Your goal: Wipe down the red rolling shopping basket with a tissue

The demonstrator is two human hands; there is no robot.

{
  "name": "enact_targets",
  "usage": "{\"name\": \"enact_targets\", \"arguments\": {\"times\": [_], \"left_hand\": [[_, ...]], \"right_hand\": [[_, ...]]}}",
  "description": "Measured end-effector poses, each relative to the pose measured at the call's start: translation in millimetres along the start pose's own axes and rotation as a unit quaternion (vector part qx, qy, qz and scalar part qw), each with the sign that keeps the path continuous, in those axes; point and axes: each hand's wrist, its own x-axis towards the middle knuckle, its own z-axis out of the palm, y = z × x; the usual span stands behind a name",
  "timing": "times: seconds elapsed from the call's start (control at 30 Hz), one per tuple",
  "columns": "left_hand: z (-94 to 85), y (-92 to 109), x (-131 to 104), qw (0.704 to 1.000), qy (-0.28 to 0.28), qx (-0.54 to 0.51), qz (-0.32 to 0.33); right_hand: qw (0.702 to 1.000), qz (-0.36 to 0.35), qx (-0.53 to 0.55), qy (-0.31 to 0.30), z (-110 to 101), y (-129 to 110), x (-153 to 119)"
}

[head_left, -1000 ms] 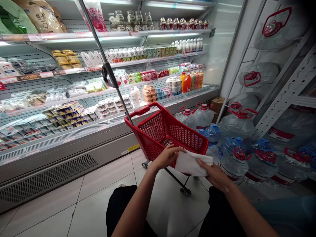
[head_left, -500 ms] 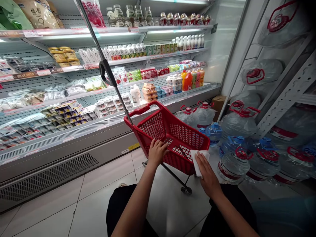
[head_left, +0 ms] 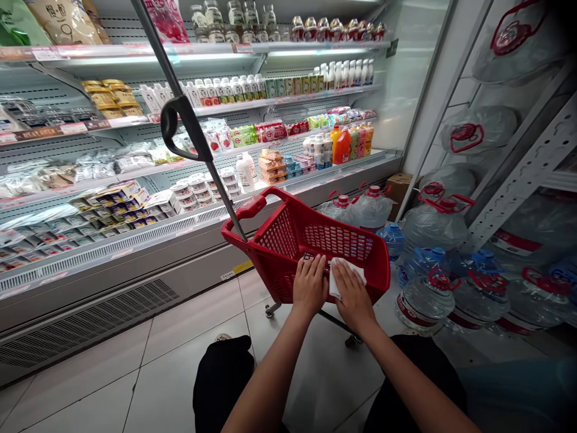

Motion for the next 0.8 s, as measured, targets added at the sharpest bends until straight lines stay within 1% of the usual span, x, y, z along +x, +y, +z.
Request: {"name": "enact_targets", "arguments": {"times": [0.07, 0.13, 0.17, 0.27, 0.33, 0.4, 0.47, 0.5, 0.57, 0.63, 0.7, 0.77, 0.8], "left_hand": [[-4.7, -3.5, -4.3, 0.999, -0.009, 0.003, 0.04], [-16.2, -16.2, -7.1, 0.999, -0.01, 0.019, 0.05], [-24.4, -25.4, -8.0, 0.999, 0.0, 0.032, 0.037], [-53.5, -55.2, -8.8, 0.995, 0.055, 0.078, -0.039], [-69.2, -68.4, -8.4, 0.991, 0.074, 0.094, -0.056], [-76.6, -70.4, -7.4, 0.992, 0.073, 0.091, -0.052], [-76.0, -62.1, -5.9, 0.993, 0.067, 0.078, -0.05], [-73.9, -55.4, -5.0, 0.994, 0.066, 0.07, -0.054], [-69.3, -41.0, -3.1, 0.994, 0.067, 0.053, -0.061], [-67.2, -29.1, -1.7, 0.995, 0.065, 0.034, -0.061], [-69.3, -22.0, -1.2, 0.997, 0.053, 0.015, -0.049], [-74.9, -19.8, -1.4, 0.998, 0.042, 0.004, -0.04], [-78.3, -20.1, -1.6, 0.998, 0.039, 0.002, -0.04]], "right_hand": [[1.0, -0.019, -0.006, -0.009, -0.2, -5.5, 6.8], [0.999, -0.028, -0.012, -0.016, -4.3, 0.5, 4.9], [0.999, -0.027, -0.014, -0.017, -7.3, 7.5, 1.0], [1.0, 0.002, -0.02, -0.01, -15.9, 37.9, -16.4], [0.999, 0.034, -0.019, 0.007, -17.6, 58.2, -26.1], [0.997, 0.068, -0.016, 0.033, -14.7, 71.4, -29.1], [0.995, 0.085, -0.009, 0.05, -8.2, 72.6, -23.0], [0.995, 0.082, -0.003, 0.052, -4.2, 67.9, -16.4], [0.998, 0.054, 0.013, 0.042, 4.8, 47.7, 2.6], [0.999, 0.011, 0.04, 0.029, 14.0, 16.2, 26.2], [0.996, -0.029, 0.074, 0.025, 22.7, -19.2, 49.4], [0.993, -0.04, 0.107, 0.04, 29.5, -49.1, 67.4], [0.991, -0.04, 0.119, 0.05, 31.7, -59.7, 73.4]]}}
